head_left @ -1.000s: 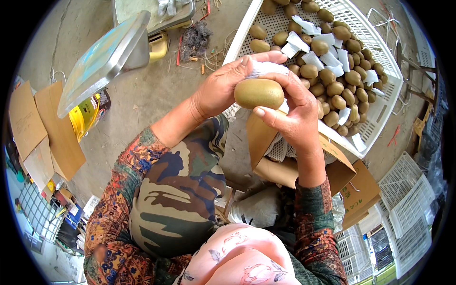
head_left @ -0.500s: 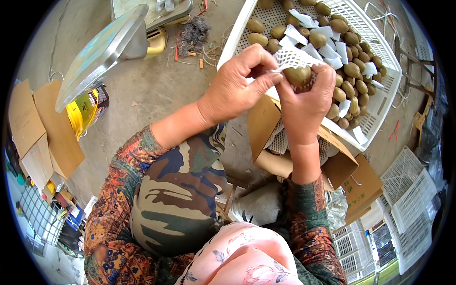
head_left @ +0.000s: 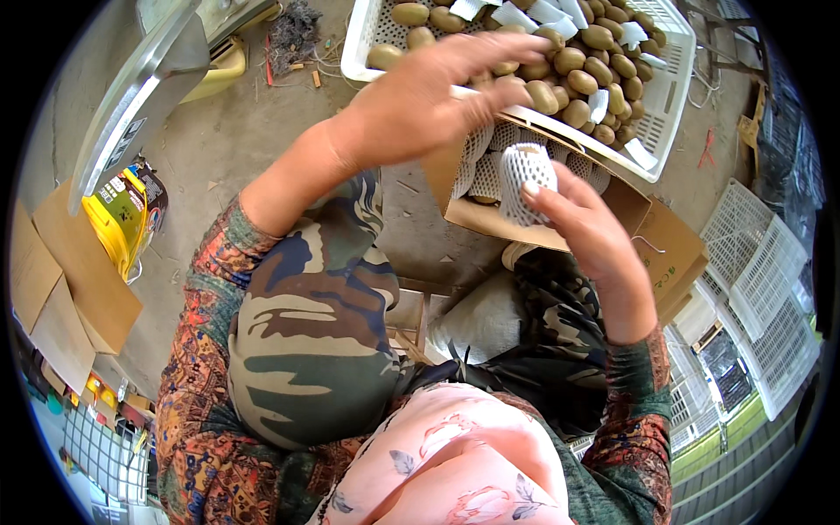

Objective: The person sits on the floor and repeatedly picks up kiwis from a white plastic basket. They wrap each kiwi individually in a white foam net and place it into a cardboard box. The process is repeated continuously throughout the clip.

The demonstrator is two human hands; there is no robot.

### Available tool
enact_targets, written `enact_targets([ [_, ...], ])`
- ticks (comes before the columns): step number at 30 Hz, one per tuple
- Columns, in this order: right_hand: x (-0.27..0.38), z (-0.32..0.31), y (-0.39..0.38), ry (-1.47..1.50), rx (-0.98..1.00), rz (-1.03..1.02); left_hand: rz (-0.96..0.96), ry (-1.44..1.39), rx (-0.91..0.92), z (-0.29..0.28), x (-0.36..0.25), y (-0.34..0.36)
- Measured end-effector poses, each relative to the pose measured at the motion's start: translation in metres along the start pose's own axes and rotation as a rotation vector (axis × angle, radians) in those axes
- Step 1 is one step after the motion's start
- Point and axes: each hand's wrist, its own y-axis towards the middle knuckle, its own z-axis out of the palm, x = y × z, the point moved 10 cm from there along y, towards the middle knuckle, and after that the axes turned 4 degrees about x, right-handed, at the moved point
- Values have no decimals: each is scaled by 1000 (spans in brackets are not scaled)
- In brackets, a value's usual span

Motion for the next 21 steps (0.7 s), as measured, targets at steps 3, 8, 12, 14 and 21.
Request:
enact_targets([
  [3,-75,-47,20,44,-372,124,-204,-148,-113,-14,34,-15],
  [8,-64,-42,65,-795,-663,-189,-342,-214,-140,-8,54,-35],
  [12,-37,-28,62,-1247,-146,229,-450,-272,-140,-8,70,-40],
  [14,8,-19,38,-1206,101,194,-485,-265,-191,-19,76,-52],
  [21,-12,-271,84,-888,-550,-60,-555,-369,-199,-21,102,-26],
])
